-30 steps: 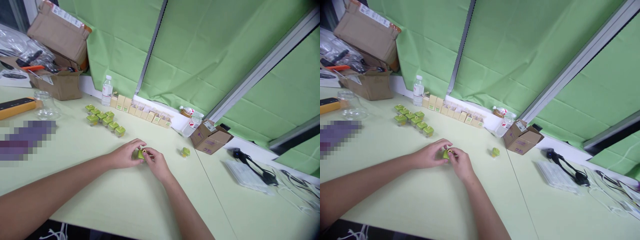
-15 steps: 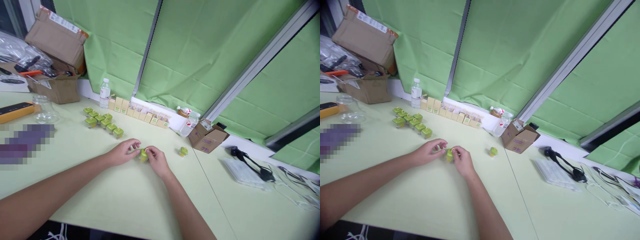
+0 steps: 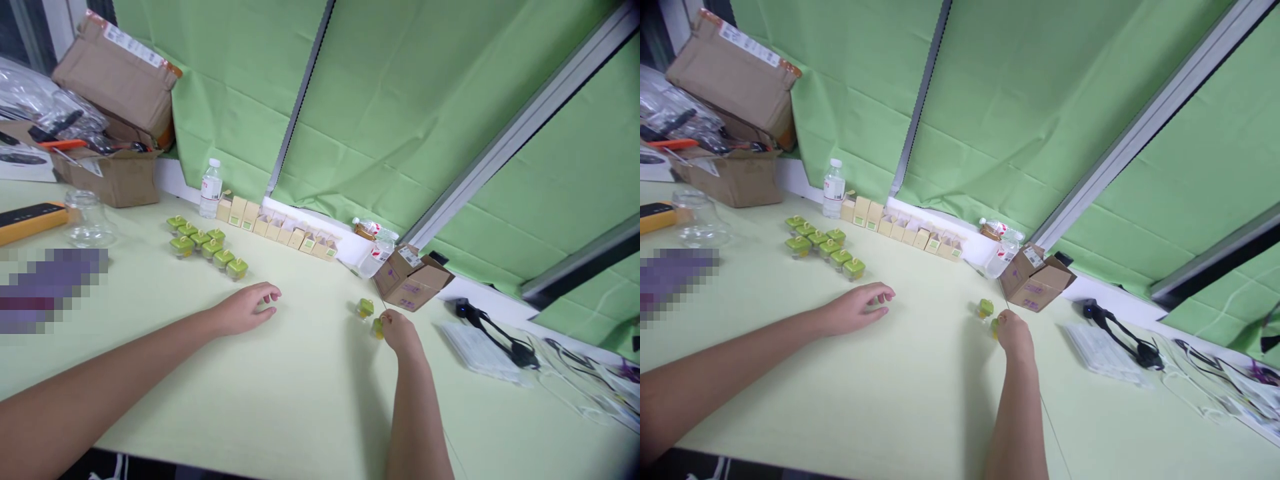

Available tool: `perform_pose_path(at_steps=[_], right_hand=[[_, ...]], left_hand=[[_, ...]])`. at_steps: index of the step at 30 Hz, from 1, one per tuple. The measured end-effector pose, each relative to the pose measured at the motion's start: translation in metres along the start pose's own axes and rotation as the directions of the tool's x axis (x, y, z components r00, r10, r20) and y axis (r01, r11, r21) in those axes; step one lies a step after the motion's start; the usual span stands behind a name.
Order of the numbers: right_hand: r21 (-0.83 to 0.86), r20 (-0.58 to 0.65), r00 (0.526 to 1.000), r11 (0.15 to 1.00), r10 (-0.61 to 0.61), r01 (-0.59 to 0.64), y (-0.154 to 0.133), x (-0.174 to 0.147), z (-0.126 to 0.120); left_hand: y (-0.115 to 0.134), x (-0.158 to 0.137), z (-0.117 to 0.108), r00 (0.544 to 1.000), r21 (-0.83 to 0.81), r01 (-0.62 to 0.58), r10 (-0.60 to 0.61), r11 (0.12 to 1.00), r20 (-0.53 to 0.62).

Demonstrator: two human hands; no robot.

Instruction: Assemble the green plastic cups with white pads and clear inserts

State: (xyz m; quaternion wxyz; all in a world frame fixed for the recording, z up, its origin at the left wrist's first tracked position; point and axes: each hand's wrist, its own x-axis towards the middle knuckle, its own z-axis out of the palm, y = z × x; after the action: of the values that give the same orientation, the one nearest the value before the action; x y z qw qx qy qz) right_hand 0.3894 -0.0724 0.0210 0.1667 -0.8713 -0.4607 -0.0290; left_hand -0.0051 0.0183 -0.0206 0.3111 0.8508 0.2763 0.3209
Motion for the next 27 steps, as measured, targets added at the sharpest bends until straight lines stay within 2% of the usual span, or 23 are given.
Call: perform_pose_path(at_steps=[3, 11, 20, 22, 24, 26, 27], right_hand=[[0.027, -0.048, 0.998, 0.999, 0.035, -0.034, 0.010, 0.006, 0.010], [0.128, -0.155, 0.986, 0.991, 0.055, -0.036, 0.017, 0.015, 0.029], [0.193, -0.221, 0.968, 0.978, 0.123, -0.080, 0.017, 0.013, 0.025], [0.192, -0.279, 0.951, 0.978, 0.133, -0.080, 0.011, 0.011, 0.021], [0.196, -0.338, 0.933, 0.979, 0.123, -0.058, -0.002, 0.007, 0.019], [0.208, -0.368, 0.928, 0.978, 0.063, 0.016, -0.022, 0.000, 0.022], [0.240, -0.373, 0.928, 0.965, -0.012, 0.108, -0.033, -0.005, 0.026]], left_hand=[[0.002, -0.001, -0.001, 1.000, 0.028, -0.006, 0.005, 1.000, 0.028], [0.000, -0.002, -0.002, 0.999, 0.030, -0.004, 0.003, 1.000, 0.033], [0.001, 0.000, -0.002, 0.999, 0.033, -0.047, 0.047, 0.998, 0.009], [0.003, 0.002, -0.007, 0.996, 0.091, -0.075, 0.078, 0.993, -0.034], [0.002, 0.005, -0.016, 0.984, 0.189, -0.060, 0.090, 0.980, -0.151], [-0.001, 0.008, -0.030, 0.945, 0.294, 0.033, 0.066, 0.955, -0.320], [-0.004, 0.009, -0.038, 0.916, 0.336, 0.105, 0.041, 0.936, -0.400]])
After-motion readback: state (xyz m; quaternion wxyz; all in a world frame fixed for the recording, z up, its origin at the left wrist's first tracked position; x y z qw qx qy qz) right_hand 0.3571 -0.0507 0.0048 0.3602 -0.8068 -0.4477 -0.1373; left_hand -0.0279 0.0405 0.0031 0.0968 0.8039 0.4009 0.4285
